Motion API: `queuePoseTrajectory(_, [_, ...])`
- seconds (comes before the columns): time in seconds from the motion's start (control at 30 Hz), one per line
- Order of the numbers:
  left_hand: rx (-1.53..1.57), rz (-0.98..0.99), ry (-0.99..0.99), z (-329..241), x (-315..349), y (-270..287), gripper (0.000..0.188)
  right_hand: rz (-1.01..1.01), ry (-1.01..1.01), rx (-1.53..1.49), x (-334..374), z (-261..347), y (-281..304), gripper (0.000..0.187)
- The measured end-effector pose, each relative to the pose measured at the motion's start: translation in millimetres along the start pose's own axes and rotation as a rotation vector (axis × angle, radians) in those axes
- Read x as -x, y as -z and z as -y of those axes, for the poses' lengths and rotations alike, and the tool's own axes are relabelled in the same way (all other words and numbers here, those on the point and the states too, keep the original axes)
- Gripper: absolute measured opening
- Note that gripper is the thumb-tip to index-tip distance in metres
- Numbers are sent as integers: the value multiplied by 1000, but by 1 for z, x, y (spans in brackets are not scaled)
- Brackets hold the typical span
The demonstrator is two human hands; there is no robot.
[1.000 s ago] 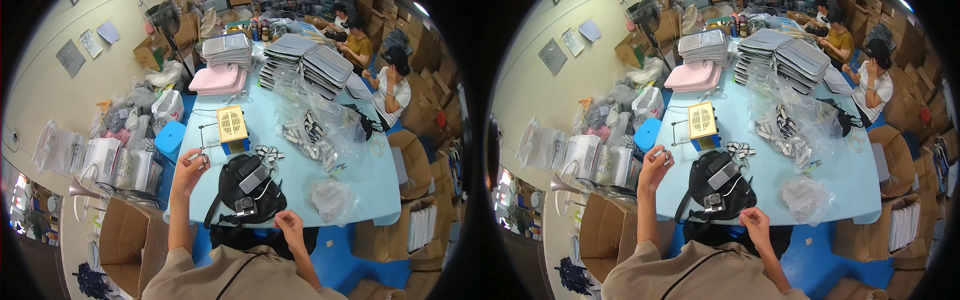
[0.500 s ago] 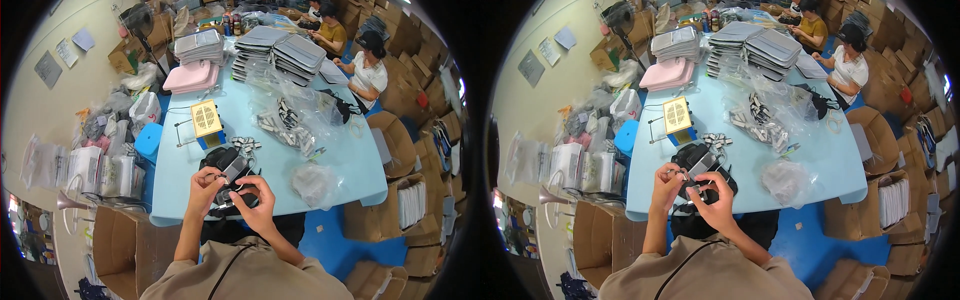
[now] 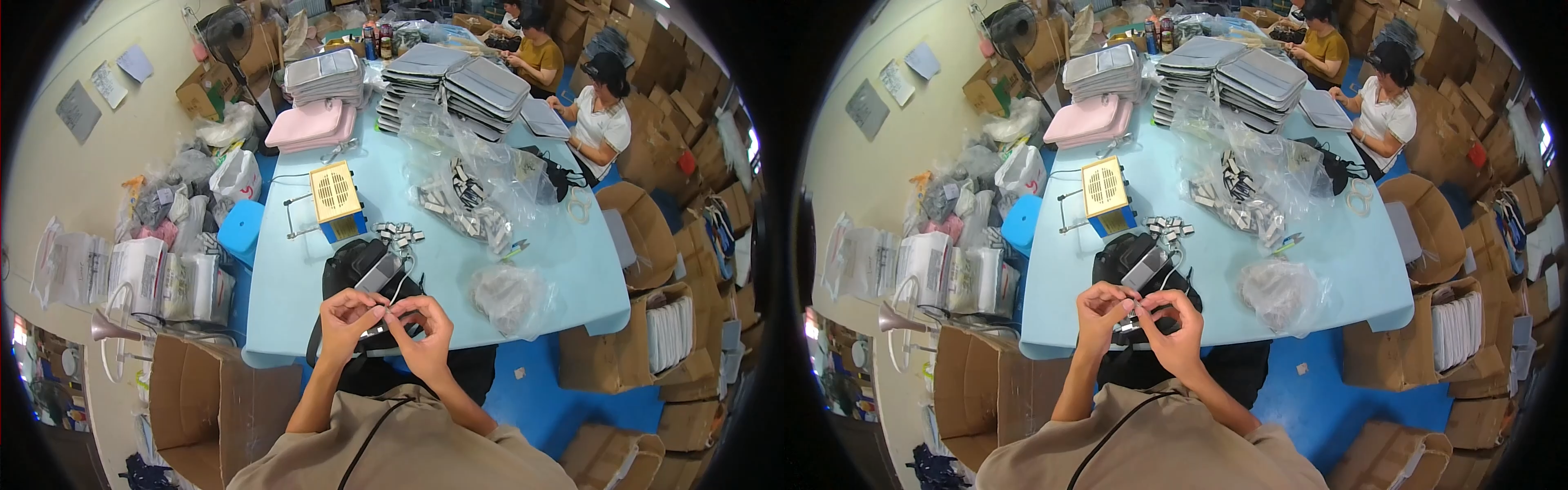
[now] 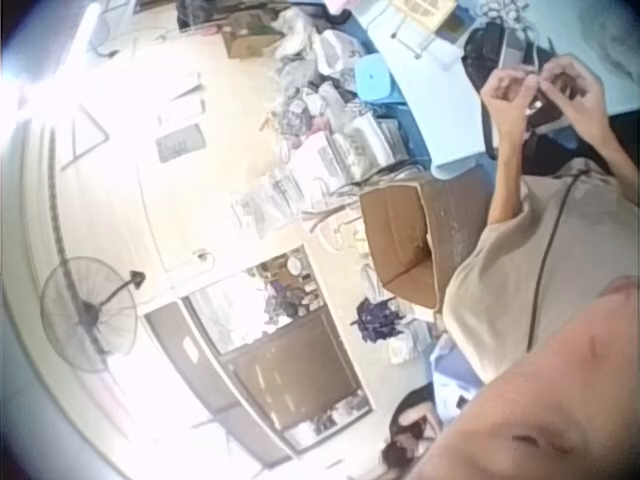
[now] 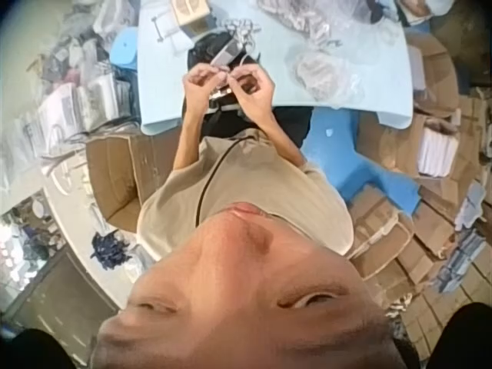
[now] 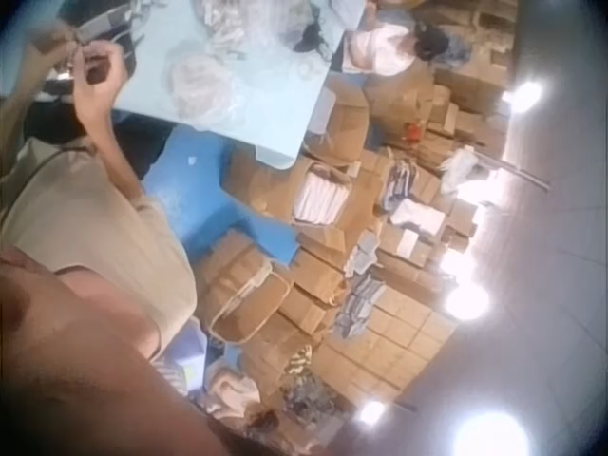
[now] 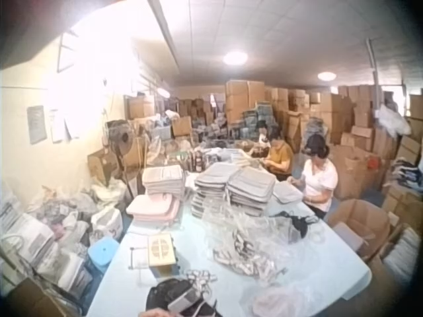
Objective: Assembling small black plastic components on a workbench in a workshop.
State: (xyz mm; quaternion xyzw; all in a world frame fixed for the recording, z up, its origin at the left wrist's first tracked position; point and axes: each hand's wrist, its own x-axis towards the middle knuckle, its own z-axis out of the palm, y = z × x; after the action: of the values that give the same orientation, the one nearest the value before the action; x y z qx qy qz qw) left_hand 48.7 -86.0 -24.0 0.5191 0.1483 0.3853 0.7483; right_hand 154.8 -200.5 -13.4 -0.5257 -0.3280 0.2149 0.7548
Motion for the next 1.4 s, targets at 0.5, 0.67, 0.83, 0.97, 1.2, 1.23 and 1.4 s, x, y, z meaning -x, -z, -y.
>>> queuePoseTrajectory(0.5, [36, -56, 65, 11, 11, -2, 14, -11, 44, 36, 9, -7, 8, 17])
queuePoseTrajectory(0.67, [37, -66, 102, 15, 14, 2, 15, -3, 40, 37, 11, -10, 11, 13])
queuePoseTrajectory(0.83, [37, -68, 113, 14, 14, 3, 16, 4, 47, 33, 13, -10, 10, 14])
queuePoseTrajectory(0.97, [51, -63, 105, 18, 17, 5, 18, 11, 41, 43, 17, -14, 11, 18])
queuePoseTrajectory(1.2, [62, -103, 176, 31, 25, -3, 17, 6, 20, 51, 24, -31, 27, 17])
queuePoseTrajectory(1.23, [36, -99, 178, 33, 26, -7, 17, 7, 18, 50, 26, -33, 29, 17])
queuePoseTrajectory(1.4, [-80, -10, 245, 63, 37, 1, 18, -74, -126, 61, 40, -48, 47, 14])
